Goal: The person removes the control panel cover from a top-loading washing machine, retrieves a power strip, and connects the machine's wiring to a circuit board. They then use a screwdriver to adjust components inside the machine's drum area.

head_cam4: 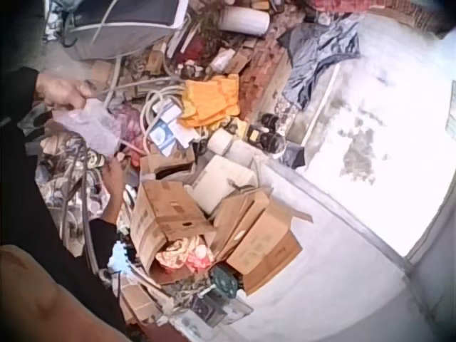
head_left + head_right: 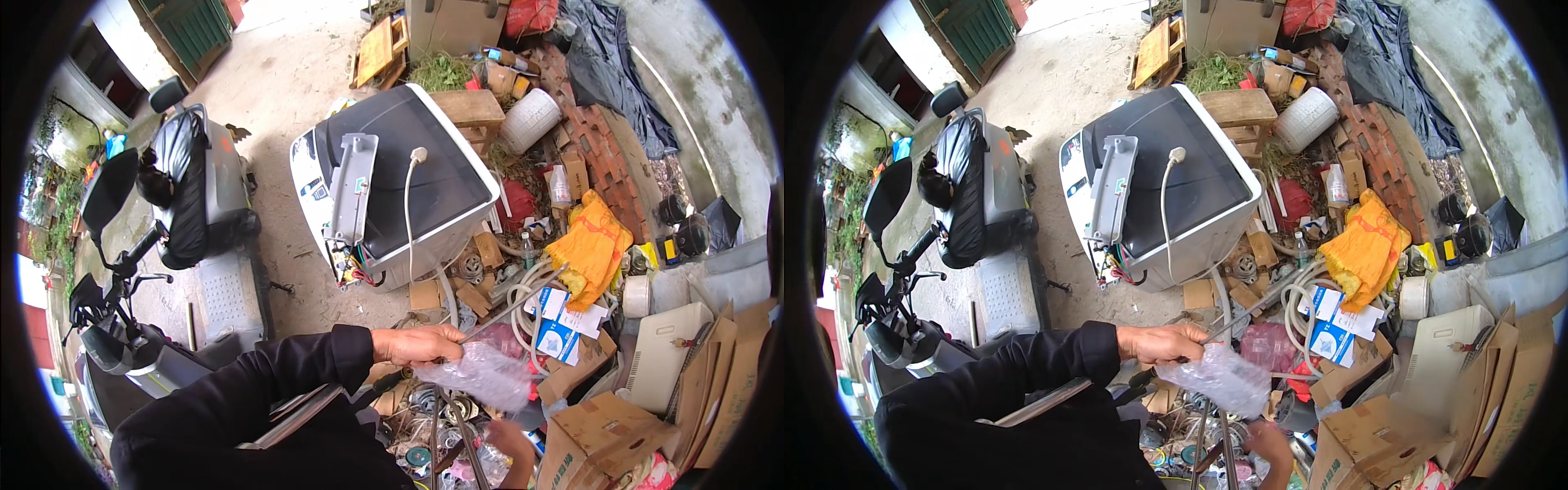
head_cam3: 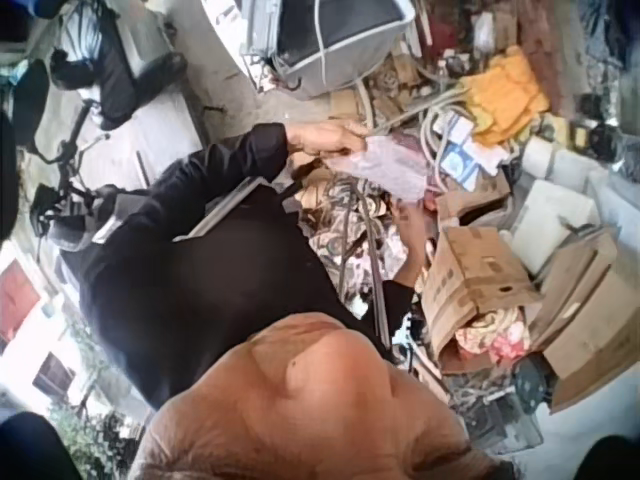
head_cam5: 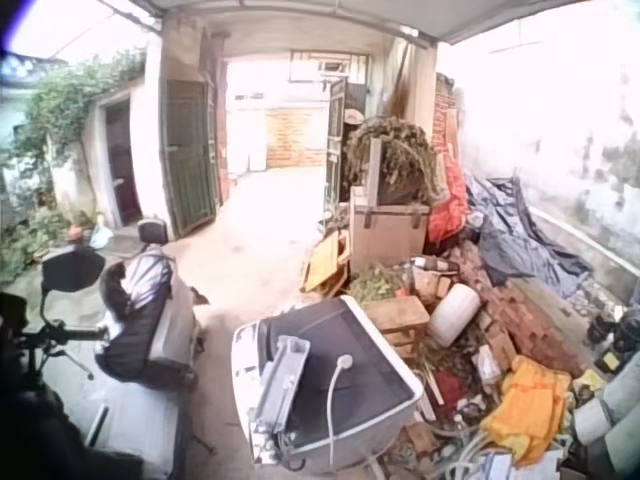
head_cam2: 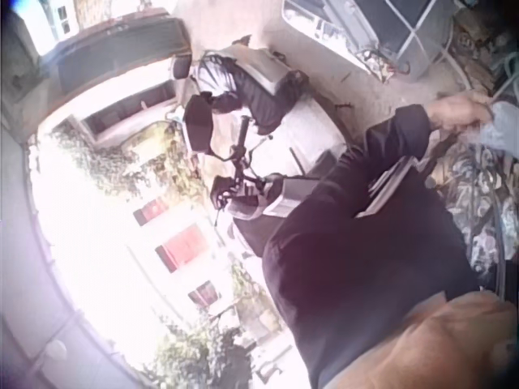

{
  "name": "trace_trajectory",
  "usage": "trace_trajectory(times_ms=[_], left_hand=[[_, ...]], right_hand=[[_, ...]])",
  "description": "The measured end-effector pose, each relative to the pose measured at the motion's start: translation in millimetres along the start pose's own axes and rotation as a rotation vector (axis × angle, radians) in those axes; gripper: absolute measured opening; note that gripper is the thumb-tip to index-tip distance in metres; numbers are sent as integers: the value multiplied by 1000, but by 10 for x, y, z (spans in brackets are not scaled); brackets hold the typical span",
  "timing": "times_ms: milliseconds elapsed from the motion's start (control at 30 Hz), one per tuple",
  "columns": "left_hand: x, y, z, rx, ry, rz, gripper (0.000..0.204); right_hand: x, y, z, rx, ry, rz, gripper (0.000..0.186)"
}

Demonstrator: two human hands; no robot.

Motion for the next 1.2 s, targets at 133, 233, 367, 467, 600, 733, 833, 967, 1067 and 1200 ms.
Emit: trace_trajectory(times_ms=[133, 233, 367, 467, 600, 733, 833, 967, 1067, 1200], left_hand=[[-82, 109, -303, -101, 23, 60, 18], [-346, 222, -727, -3, -214, 236, 40], [-662, 200, -1231, -211, -295, 137, 53], [-452, 92, -1585, -151, -142, 197, 42], [89, 14, -2224, -174, 177, 282, 36], [178, 613, -2609, -360, 315, 396, 28], [514, 661, -2960, -279, 330, 549, 29], [961, 574, -3097, -394, 549, 462, 31], [1463, 407, -3101, -385, 593, 365, 33], [1925, 351, -3201, -402, 664, 159, 32]], right_hand=[[-1071, 138, 172, -60, 64, 152, 34], [-1380, -185, 342, -48, 497, 225, 33], [-1487, -313, 318, -74, 707, 267, 31], [-1575, -308, 284, -92, 745, 271, 29], [-1786, -448, 410, -80, 708, 278, 27], [-1892, -425, 365, -152, 706, 272, 26], [-1939, -565, 493, -170, 682, 275, 24], [-1943, -637, 630, -197, 646, 294, 23], [-1845, -674, 868, -176, 611, 292, 21], [-1596, -989, 1303, -102, 489, 333, 20]])
Point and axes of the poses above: each hand's wrist, its own z-axis towards the middle knuckle, its own x-axis out of the back of the hand, y = z × x, the point moved 7 cm from there along z, towards the middle knuckle, and after that the axes turned 8 degrees about -y, right-handed, at the moved point
